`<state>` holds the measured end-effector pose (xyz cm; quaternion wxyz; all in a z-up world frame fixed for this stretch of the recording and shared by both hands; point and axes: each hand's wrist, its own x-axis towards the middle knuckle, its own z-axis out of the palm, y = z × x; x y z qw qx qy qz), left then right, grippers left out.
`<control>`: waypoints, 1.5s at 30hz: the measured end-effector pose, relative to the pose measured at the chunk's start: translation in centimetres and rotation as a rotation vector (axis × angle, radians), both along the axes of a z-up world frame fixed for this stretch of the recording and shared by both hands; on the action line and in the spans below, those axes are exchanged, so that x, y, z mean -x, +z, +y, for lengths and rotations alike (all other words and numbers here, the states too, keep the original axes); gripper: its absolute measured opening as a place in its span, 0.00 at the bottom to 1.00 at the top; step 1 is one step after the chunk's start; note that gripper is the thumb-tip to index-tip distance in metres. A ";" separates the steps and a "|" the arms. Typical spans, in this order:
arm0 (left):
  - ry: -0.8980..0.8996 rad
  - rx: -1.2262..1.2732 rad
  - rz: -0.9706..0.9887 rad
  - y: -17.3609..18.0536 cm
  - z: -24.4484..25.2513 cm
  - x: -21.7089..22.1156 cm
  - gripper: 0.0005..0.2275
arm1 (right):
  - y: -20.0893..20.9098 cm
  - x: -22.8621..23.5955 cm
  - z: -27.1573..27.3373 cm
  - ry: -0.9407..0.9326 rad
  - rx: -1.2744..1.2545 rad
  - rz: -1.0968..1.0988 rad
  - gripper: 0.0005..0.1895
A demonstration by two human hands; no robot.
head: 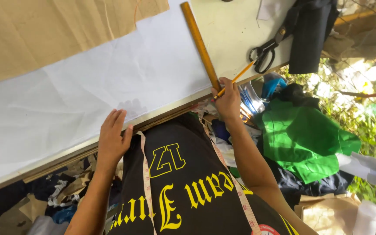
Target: The person uses a ruler and pencil to draw straight lines on a large white sheet of paper. They then use a brown paper pattern to trace curved lines onto the white paper. The person also uses circular objects to draw circles on the pattern.
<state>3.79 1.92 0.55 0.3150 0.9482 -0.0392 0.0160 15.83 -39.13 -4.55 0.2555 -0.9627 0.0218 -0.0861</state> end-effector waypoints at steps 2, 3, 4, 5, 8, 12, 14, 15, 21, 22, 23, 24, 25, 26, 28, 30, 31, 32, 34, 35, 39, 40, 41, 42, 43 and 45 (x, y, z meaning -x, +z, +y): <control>-0.008 0.023 0.020 0.9 1.4 -0.2 0.22 | 0.2 0.5 -1.5 -0.067 0.001 0.035 0.27; -0.002 0.039 0.041 1.3 2.2 -0.6 0.21 | 0.3 0.4 -2.2 -0.120 -0.006 0.070 0.28; -0.008 0.045 0.032 1.9 2.6 -0.9 0.21 | 1.4 0.4 -2.5 -0.126 -0.001 0.061 0.28; 0.012 0.063 0.064 2.3 3.1 -1.1 0.21 | 2.4 0.5 -2.7 -0.166 -0.163 0.121 0.24; 0.041 0.102 0.119 2.7 4.4 -2.4 0.20 | 3.1 0.3 -2.8 -0.218 -0.499 0.156 0.18; 0.114 0.276 0.194 3.5 3.0 -4.3 0.16 | 5.7 1.4 0.9 -0.174 -0.905 0.145 0.14; 0.145 0.462 0.269 4.3 0.2 -6.4 0.17 | 6.3 1.1 4.2 -0.134 -1.028 0.170 0.17; 0.178 0.646 0.349 4.7 -1.4 -7.3 0.17 | 6.5 1.3 5.7 -0.093 -1.153 0.199 0.20; 0.561 1.297 0.514 -1.5 -10.0 -14.0 0.09 | 7.4 -0.1 8.9 0.345 -0.834 0.434 0.21; 0.581 1.299 0.498 -1.3 -10.3 -14.3 0.09 | 8.0 -1.2 8.0 0.368 -0.836 0.442 0.21; 0.601 1.241 0.459 -1.1 -10.7 -14.6 0.07 | 8.5 -2.3 7.1 0.418 -0.731 0.416 0.23; 0.619 1.180 0.416 -0.9 -11.0 -15.2 0.05 | 8.8 -3.8 6.4 0.469 -0.629 0.382 0.25; 0.637 1.178 0.395 -1.4 -10.8 -16.4 0.05 | 8.5 -6.3 5.2 0.494 -0.634 0.381 0.25; 0.623 1.076 0.366 -1.8 -10.5 -16.4 0.05 | 8.2 -7.7 4.0 0.500 -0.593 0.317 0.24; 0.619 0.962 0.336 -2.5 -10.0 -16.4 0.06 | 7.1 -10.8 2.2 0.515 -0.567 0.255 0.22; 0.582 0.840 0.210 -2.8 -9.4 -17.5 0.10 | 6.1 -14.9 0.7 0.651 -0.179 0.137 0.25; 0.577 0.831 0.199 -2.6 -8.6 -18.0 0.10 | 6.9 -16.5 0.3 0.650 -0.187 0.125 0.25; 0.573 0.783 0.141 -2.4 -8.0 -18.2 0.12 | 7.6 -17.7 -0.2 0.704 -0.216 0.147 0.33; 0.566 0.731 0.088 -1.1 -6.7 -18.1 0.14 | 10.7 -18.7 -1.4 0.754 -0.250 0.170 0.42; 0.583 0.586 0.088 0.0 -6.1 -17.9 0.21 | 13.0 -18.6 -2.1 0.595 -0.281 0.225 0.34; 0.736 0.302 0.112 6.1 -6.9 -17.3 0.27 | 8.1 -17.7 -9.5 0.097 -0.155 0.016 0.43; 0.740 0.291 0.145 5.0 -6.5 -16.4 0.27 | 6.9 -16.6 -11.3 0.092 -0.155 0.051 0.43; 0.627 0.189 0.023 3.9 -6.1 -15.3 0.24 | 5.8 -15.4 -13.1 0.048 -0.030 0.031 0.43; 0.498 0.102 -0.132 2.2 -5.6 -16.0 0.22 | 4.6 -15.6 -15.0 -0.001 0.097 -0.026 0.44; 0.489 0.105 -0.133 1.0 -6.5 -15.2 0.22 | 4.0 -14.0 -15.2 -0.010 0.099 -0.028 0.44; 0.366 -0.070 -0.250 -1.5 -8.0 -15.5 0.16 | 2.7 -13.1 -15.3 -0.012 0.215 -0.069 0.39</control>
